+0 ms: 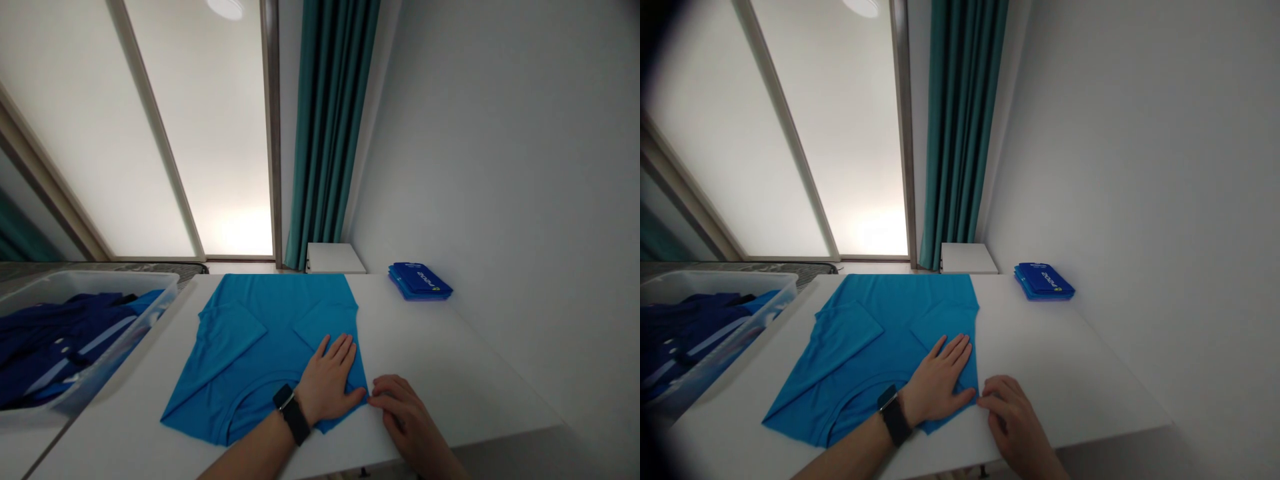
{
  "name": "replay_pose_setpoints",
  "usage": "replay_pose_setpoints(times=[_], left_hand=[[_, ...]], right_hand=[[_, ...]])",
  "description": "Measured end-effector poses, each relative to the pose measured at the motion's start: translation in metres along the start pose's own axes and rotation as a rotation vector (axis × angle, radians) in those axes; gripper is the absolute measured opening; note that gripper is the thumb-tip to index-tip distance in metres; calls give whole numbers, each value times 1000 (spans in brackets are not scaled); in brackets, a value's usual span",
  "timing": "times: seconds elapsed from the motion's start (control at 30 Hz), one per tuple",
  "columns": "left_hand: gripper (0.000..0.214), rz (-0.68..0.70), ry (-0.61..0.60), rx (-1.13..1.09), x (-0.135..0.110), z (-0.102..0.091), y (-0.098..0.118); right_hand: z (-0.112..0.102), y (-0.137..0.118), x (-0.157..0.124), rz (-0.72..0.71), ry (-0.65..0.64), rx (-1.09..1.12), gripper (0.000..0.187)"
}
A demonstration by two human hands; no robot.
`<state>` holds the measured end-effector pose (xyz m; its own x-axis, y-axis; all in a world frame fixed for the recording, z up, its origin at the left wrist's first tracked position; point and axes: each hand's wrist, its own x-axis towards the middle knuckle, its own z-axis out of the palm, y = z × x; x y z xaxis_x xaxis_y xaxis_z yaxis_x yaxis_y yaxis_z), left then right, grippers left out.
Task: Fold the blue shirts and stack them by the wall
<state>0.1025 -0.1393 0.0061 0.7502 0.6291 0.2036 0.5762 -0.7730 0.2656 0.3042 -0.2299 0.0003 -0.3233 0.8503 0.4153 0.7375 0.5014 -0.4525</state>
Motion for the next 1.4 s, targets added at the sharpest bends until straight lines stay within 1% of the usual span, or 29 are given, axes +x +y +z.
replay_pose_setpoints(times=[0.1, 0.17, 0.27, 0.37, 0.47, 0.6, 0.67, 0.8, 0.9, 1.0, 1.2, 1.4], left_hand=[[75, 2, -13, -4, 1, -4, 0], [70, -16, -15, -7, 2, -10, -4], [61, -66, 20, 7, 3, -19, -12], [58, -76, 50, 24, 2, -23, -20], [61, -55, 31, 24, -1, -21, -23], [63, -53, 35, 36, -3, -14, -25], [61, -79, 38, 55, -4, -12, -27], [60, -127, 45, 92, -6, -8, -30], [60, -129, 32, 100, -6, -7, -30], [61, -127, 29, 103, -6, -7, -29], [61, -128, 35, 106, -6, -7, -29], [58, -120, 66, 115, -7, -12, -29]], right_hand=[[1, 0, -1, 12, -5, 2, 36], [2, 0, -2, 15, 0, 8, 34], [1, 0, -2, 56, 5, 19, 34], [0, 0, 1, 104, 19, 34, 33], [1, 4, 12, 109, 68, 22, 32], [10, 10, 36, 86, 103, -111, 36], [17, 11, 50, 81, 75, -197, 41], [32, 8, 67, 105, -49, -344, 50], [39, 6, 71, 150, -142, -396, 57], [42, 8, 68, 182, -200, -411, 61], [44, 12, 63, 192, -229, -422, 65], [43, 12, 66, 193, -206, -404, 63]])
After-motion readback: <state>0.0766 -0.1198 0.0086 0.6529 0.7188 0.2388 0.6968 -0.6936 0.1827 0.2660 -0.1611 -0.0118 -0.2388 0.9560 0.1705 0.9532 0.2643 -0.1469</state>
